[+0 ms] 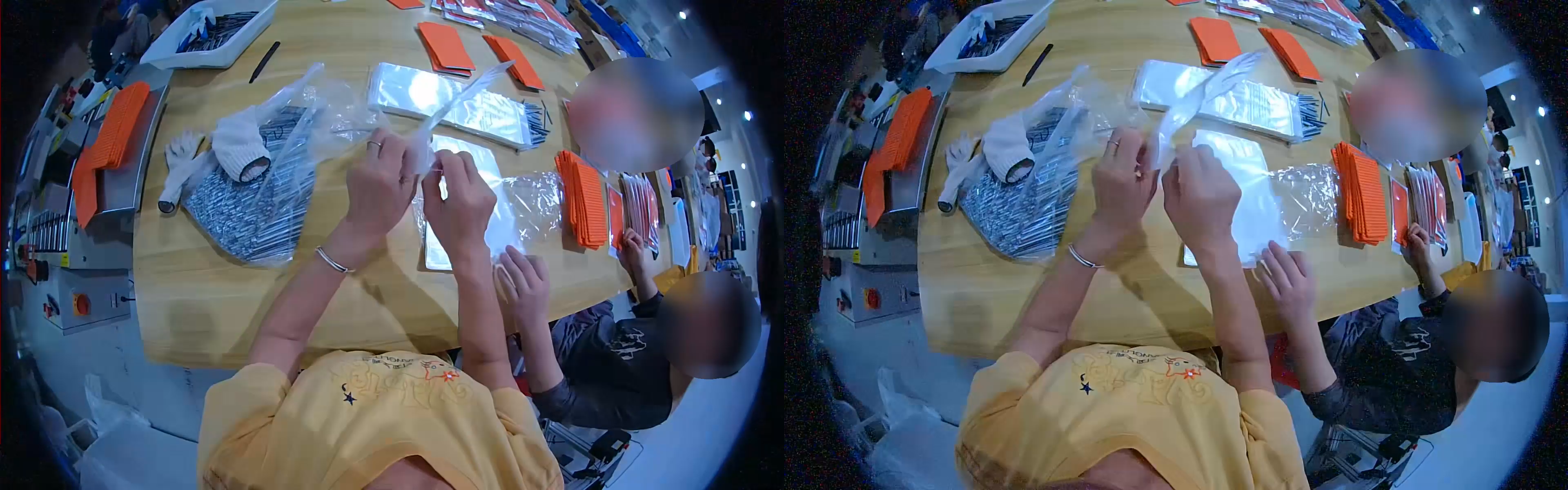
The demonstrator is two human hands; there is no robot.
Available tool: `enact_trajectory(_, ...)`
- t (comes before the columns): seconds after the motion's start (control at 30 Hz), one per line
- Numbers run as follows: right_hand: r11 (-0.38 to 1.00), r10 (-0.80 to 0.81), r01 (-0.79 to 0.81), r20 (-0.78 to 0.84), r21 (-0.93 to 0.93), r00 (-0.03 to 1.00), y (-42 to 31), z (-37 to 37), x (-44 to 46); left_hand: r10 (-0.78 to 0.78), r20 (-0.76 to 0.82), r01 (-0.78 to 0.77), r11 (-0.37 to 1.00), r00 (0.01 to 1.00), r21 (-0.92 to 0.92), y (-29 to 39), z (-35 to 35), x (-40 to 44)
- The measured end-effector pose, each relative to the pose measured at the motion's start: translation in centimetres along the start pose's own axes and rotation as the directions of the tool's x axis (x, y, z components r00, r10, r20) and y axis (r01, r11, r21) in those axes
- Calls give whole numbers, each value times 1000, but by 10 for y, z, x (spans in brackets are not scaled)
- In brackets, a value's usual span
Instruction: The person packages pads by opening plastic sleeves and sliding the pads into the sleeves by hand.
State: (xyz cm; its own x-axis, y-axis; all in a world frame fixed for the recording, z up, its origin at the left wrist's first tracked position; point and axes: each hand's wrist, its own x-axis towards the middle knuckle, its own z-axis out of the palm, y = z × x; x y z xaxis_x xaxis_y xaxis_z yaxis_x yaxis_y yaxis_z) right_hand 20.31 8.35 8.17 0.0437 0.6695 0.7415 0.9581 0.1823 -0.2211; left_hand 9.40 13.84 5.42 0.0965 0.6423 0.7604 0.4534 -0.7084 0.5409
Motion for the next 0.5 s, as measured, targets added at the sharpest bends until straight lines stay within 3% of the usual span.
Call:
enact_trajectory(0.1,999,35,-37,-98,-18,995,16,-7,2,26,-20,-26,999,999,-18,-4,1,2)
enact_trajectory(0.23,998,68,-66,-103,16,992,18,-19,2,-279,171,315,918,945,-240,9,3,-7)
enact_trajectory(0.27,998,53,-49,-93,45,994,10,-22,3,-276,170,312,919,946,-241,13,3,-7)
enact_trajectory(0.33,996,38,-31,-85,81,996,-17,-29,-2,-387,208,439,790,898,-427,19,3,-9)
enact_trajectory(0.4,956,37,-29,-24,291,999,-41,-36,-13,-479,268,537,609,836,-584,22,2,-9)
enact_trajectory(0.5,933,15,-22,22,358,1000,-48,-32,-17,-490,232,525,628,840,-575,15,4,-13)
